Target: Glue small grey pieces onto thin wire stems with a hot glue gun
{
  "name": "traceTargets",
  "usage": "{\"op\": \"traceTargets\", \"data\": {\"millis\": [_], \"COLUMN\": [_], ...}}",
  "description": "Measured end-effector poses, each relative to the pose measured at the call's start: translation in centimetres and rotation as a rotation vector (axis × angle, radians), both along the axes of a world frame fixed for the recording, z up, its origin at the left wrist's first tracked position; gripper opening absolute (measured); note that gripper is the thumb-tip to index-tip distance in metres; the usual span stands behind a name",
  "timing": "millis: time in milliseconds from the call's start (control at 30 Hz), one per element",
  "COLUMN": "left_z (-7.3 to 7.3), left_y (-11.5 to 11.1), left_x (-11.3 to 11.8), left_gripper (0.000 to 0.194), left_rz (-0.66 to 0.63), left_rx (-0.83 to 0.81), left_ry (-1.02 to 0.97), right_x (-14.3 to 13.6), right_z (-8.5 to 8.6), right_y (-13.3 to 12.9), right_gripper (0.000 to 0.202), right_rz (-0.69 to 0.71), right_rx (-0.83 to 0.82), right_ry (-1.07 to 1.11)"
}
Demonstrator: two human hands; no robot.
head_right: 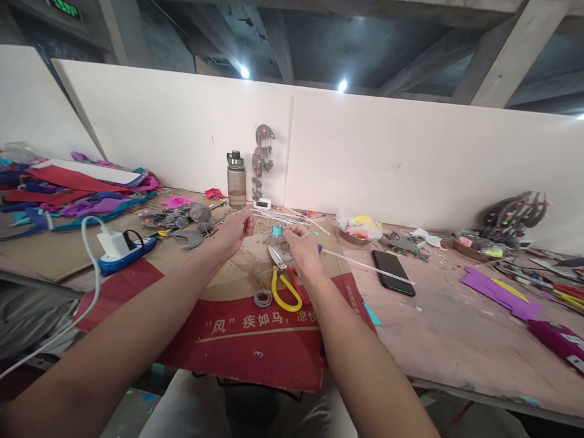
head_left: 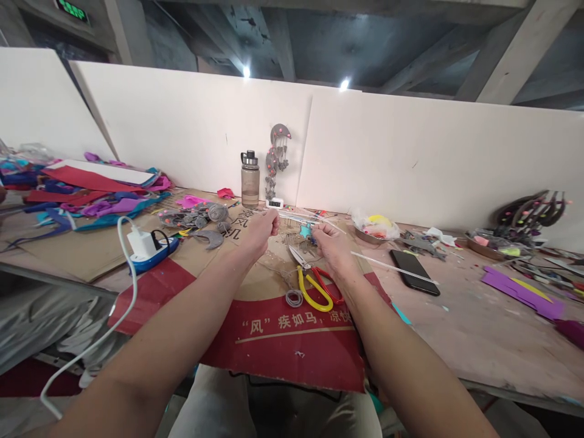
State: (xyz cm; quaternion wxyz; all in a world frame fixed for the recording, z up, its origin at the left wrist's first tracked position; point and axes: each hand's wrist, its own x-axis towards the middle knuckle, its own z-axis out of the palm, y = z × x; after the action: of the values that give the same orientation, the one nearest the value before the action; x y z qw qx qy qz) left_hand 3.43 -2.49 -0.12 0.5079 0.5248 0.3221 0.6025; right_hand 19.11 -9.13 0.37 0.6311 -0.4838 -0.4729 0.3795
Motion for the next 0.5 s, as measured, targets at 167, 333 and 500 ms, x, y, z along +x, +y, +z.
{"op": "traceTargets", "data": {"millis": [167,333,500], "left_z": [-0.45,-0.42,-0.19], "left_y": [-0.02,-0.27,-0.19], "left_x": [0.19,0.3,0.2], "left_gripper": [0.036,0.035,0.007], "left_rz": [0.04,0.092,0.077], "left_rx": [0.086,0.095,0.001], "left_ry": [0.153,0.176,0.147], "right_x": [0.09,0.24,0.15], "right_z": [-0.19,-0.45,-0.32], "right_y": [0.09,0.42,0.34], "right_gripper": [0.017,0.018,0.017], "right_rz": [0.03,0.041,0.036], "right_rx": [-0.012,-0.006,-0.003], "right_ry": [0.04,0.048,0.05]}}
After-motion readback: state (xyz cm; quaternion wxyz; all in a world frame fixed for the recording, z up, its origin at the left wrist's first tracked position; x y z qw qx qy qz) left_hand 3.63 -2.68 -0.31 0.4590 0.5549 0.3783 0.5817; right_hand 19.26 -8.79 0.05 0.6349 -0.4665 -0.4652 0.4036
